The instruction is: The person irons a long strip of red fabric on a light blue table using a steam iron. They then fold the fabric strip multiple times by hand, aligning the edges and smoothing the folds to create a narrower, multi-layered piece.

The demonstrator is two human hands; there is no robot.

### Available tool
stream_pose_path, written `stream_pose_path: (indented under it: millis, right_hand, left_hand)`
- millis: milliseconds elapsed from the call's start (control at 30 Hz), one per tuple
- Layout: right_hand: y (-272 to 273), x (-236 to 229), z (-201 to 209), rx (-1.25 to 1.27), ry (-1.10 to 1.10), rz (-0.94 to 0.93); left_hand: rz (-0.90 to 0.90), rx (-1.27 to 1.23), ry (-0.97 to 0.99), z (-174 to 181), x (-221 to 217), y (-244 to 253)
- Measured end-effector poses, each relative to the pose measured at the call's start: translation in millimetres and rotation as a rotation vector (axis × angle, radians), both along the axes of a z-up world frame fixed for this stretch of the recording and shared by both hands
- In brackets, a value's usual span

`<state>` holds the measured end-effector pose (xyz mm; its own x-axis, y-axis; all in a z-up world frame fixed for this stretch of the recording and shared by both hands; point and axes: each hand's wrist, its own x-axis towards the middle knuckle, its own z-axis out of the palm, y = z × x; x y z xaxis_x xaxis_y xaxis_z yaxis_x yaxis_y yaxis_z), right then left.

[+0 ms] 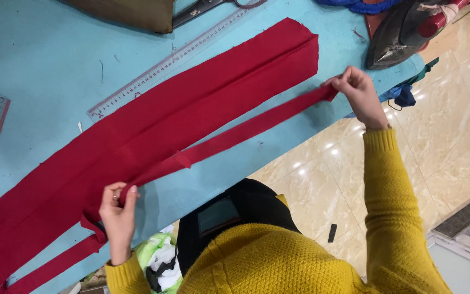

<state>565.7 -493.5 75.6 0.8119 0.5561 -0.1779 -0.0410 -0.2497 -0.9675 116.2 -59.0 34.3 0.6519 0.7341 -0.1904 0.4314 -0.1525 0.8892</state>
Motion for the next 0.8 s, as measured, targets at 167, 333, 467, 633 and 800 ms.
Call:
stream_pose_path:
  millis: [167,333,467,633,800]
  right_hand:
    - [35,44,-21,-0.044,0.007,-0.101]
    - [59,63,-32,-0.283,-0.102,-0.017]
    - [52,65,-24,-0.394,-0.180,0.066]
    - [18,73,-42,-0.587,-0.218,0.177]
    - [3,75,-53,-0.697,-0.377,0.245]
  left_hand:
    - [0.054,0.073,0.005,34,26,15]
    - [-0.045,0.238,0.084,31,39,29]
    - [-0.080,0.270,0.133,20,34,38]
    - [-0.072,0.288,0.163,6,21,50]
    - [-0.068,0.291,0.186,5,15,58]
